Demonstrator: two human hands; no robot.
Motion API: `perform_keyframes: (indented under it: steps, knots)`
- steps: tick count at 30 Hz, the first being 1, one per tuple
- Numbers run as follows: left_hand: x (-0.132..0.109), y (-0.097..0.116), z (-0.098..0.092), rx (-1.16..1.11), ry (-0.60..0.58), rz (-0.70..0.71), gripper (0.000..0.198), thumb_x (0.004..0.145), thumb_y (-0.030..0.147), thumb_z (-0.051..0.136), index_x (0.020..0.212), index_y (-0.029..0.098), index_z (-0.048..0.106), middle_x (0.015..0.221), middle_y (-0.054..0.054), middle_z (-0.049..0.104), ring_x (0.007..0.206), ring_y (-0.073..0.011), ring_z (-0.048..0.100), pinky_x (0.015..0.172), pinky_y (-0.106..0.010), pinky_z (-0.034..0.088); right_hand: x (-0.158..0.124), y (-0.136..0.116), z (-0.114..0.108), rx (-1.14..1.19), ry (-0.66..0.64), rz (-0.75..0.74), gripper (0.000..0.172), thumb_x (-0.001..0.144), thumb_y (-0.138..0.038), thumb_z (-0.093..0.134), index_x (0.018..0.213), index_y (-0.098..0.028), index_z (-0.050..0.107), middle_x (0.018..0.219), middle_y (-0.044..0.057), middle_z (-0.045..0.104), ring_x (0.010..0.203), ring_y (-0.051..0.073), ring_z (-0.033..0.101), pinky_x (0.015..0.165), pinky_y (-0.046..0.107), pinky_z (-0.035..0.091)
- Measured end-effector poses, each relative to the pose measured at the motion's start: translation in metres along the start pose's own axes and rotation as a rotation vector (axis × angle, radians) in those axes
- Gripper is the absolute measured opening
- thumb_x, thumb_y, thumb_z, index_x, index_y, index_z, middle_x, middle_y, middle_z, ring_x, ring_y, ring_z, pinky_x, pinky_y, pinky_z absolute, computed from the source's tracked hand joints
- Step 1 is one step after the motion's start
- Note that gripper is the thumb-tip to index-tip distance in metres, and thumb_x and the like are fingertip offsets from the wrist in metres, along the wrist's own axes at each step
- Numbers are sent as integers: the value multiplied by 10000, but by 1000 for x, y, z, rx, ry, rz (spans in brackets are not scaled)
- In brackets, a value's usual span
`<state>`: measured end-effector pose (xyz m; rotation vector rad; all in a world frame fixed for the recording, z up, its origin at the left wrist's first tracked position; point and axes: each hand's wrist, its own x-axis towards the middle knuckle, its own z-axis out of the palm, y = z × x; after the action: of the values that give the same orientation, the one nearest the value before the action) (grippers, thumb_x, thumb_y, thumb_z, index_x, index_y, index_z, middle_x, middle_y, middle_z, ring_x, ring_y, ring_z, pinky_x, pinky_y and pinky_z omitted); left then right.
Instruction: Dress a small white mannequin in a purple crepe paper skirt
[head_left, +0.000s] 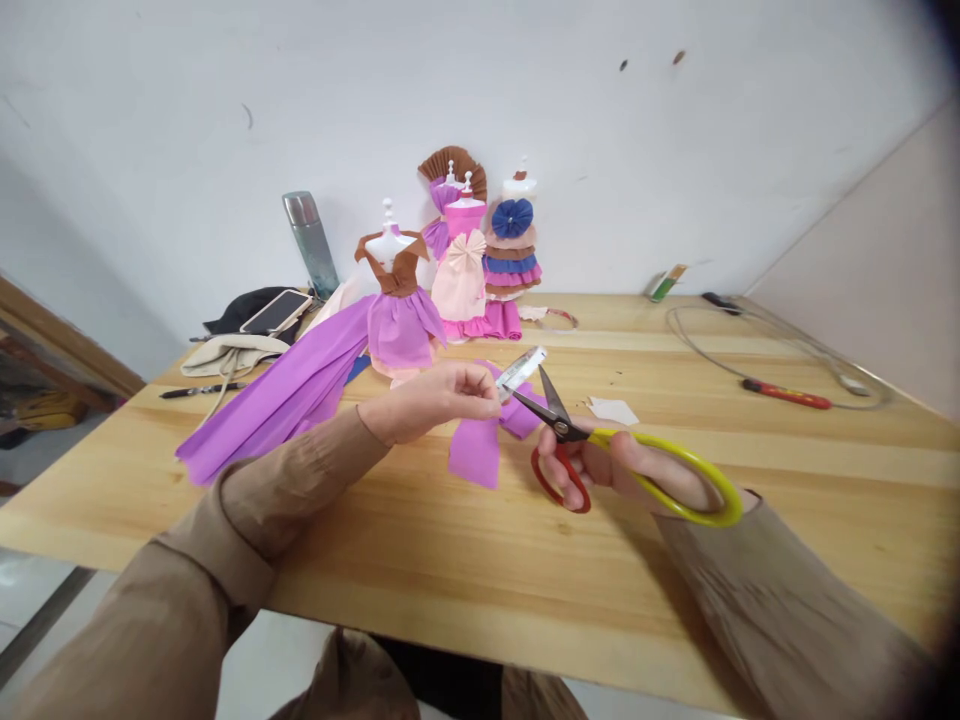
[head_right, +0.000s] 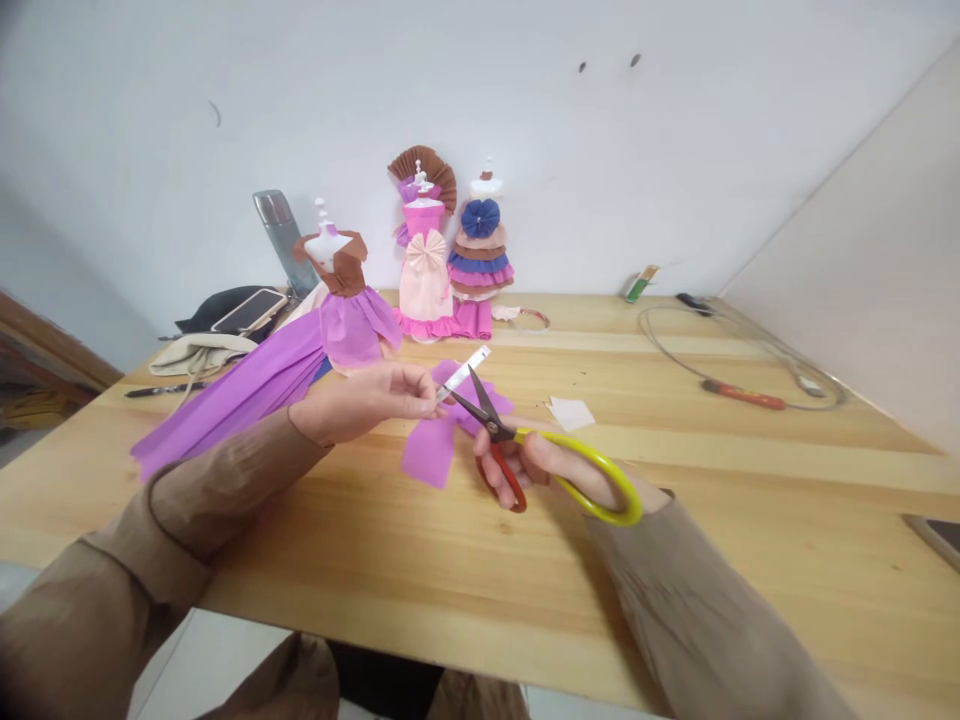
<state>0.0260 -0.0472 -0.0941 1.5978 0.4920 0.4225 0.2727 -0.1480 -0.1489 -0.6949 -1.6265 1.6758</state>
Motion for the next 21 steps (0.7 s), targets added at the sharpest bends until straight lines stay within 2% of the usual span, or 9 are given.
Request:
perform_keyframes:
  steps: [4, 8, 11, 15, 18, 21]
  knots:
    - [-3, 6, 3, 116, -33, 28, 236, 756, 304, 706, 662, 149, 554, 679, 24, 522, 652, -92, 435, 648, -253, 322, 3, -2, 6, 70, 13, 42, 591, 913, -726, 417, 1152, -200, 540, 877, 44, 557, 695, 157, 567, 597, 303, 393]
    - [-4, 9, 4, 83, -20, 38, 257, 738, 329, 720, 655, 151, 554, 686, 19, 522, 664, -101, 447, 663, -260, 325, 5, -4, 13, 130, 74, 38, 626, 884, -751, 428, 1124, -182, 531, 817, 41, 541, 674, 169, 532, 613, 326, 406]
    - [-4, 7, 4, 13, -11, 19, 267, 720, 321, 766, 654, 144, 578, 740, -5, 586, 770, -133, 543, 768, -281, 389, 6, -6, 15, 144, 85, 31, 634, 861, -770, 450, 1105, -191, 525, 779, 30, 537, 658, 167, 513, 614, 324, 408]
    - [-3, 3, 8, -206, -9, -65, 302, 686, 318, 843, 683, 137, 601, 818, -48, 670, 910, -182, 645, 943, -351, 446, 7, -5, 15, 130, 101, 4, 608, 882, -756, 431, 1117, -203, 522, 775, 24, 551, 652, 160, 516, 619, 317, 402]
    - [-3, 1, 13, -382, -1, -108, 352, 642, 331, 894, 678, 131, 606, 802, -42, 677, 937, -174, 677, 1046, -367, 430, 7, -4, 14, 126, 114, -2, 569, 905, -720, 434, 1118, -201, 530, 814, 31, 556, 671, 157, 533, 621, 311, 402]
    - [-3, 1, 17, -510, 27, -87, 410, 574, 348, 937, 628, 124, 598, 741, -15, 645, 976, -176, 689, 1136, -368, 382, 8, -7, 15, 135, 139, -24, 582, 894, -724, 442, 1115, -194, 539, 810, 40, 551, 665, 164, 528, 603, 313, 397]
